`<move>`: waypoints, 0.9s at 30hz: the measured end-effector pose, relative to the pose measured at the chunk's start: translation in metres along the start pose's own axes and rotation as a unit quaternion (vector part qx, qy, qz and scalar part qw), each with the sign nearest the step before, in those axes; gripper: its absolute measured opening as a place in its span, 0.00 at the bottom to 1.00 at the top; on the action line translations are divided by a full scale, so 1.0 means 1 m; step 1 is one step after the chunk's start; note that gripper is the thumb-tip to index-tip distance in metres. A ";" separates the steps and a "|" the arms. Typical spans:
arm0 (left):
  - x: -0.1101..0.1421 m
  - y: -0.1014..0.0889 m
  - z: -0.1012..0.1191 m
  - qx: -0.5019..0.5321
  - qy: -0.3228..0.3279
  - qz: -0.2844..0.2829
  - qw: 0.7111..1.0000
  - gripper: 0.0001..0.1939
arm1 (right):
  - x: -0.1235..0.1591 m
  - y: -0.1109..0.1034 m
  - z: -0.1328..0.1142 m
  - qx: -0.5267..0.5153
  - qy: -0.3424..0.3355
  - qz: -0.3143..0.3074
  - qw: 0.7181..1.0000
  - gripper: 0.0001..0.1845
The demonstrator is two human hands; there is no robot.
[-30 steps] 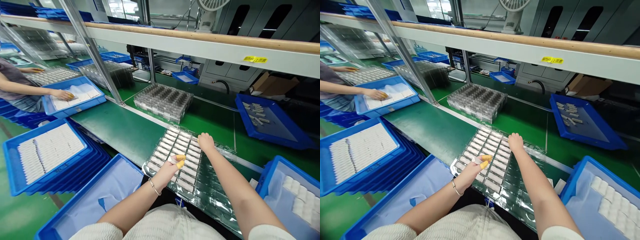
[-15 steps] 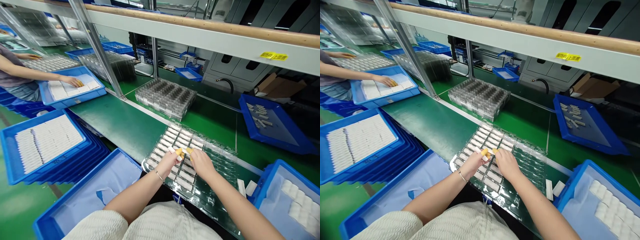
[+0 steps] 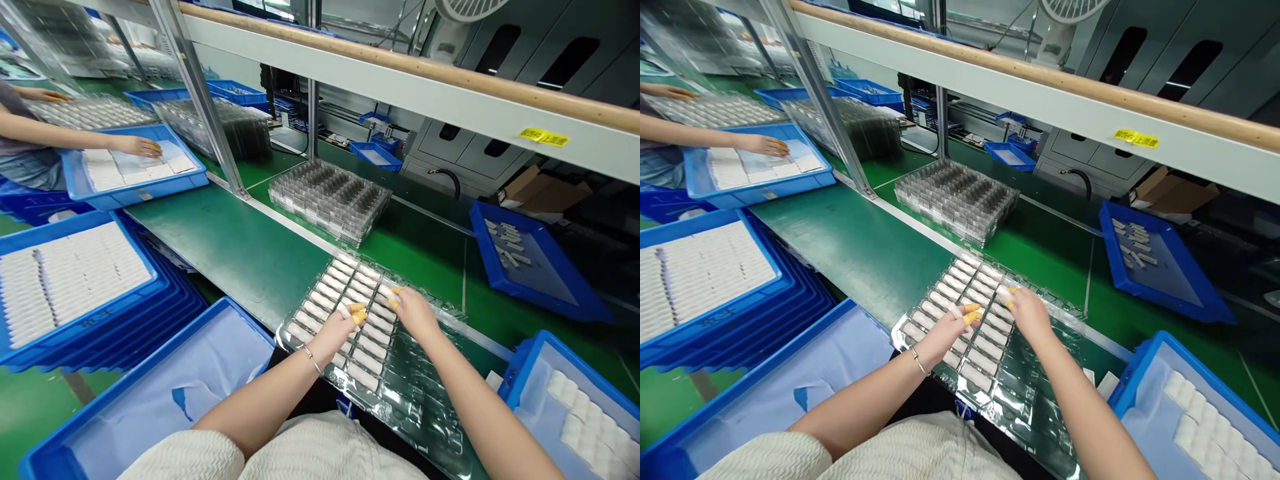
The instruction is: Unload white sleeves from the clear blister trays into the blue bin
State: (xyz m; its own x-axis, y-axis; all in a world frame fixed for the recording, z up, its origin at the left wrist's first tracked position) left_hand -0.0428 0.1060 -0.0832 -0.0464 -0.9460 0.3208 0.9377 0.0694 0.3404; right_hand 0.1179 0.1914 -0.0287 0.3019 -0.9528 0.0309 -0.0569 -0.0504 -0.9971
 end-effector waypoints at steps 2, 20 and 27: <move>0.004 -0.002 0.000 -0.008 -0.009 -0.007 1.000 0.19 | -0.025 0.000 0.023 0.038 0.038 0.005 0.999 0.12; 0.026 0.001 0.011 -0.027 -0.007 -0.044 0.999 0.23 | -0.063 0.038 0.028 0.104 0.047 -0.023 0.993 0.13; 0.030 0.012 0.006 -0.028 -0.002 -0.067 0.997 0.27 | -0.060 0.026 0.022 0.048 0.059 0.011 0.997 0.12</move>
State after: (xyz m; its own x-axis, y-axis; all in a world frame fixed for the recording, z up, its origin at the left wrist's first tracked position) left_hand -0.0351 0.0803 -0.0637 -0.1750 -0.9440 0.2797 0.9404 -0.0762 0.3313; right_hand 0.1194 0.2537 -0.0581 0.1875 -0.9822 0.0108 0.0299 -0.0053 -0.9995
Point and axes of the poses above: each hand's wrist, its own x-axis away from the middle knuckle, its own y-axis out of the palm, z = x × y, the point moved 10 cm from there along -x, towards the middle knuckle, and after that the axes turned 5 degrees about y, right-handed, at the moved point
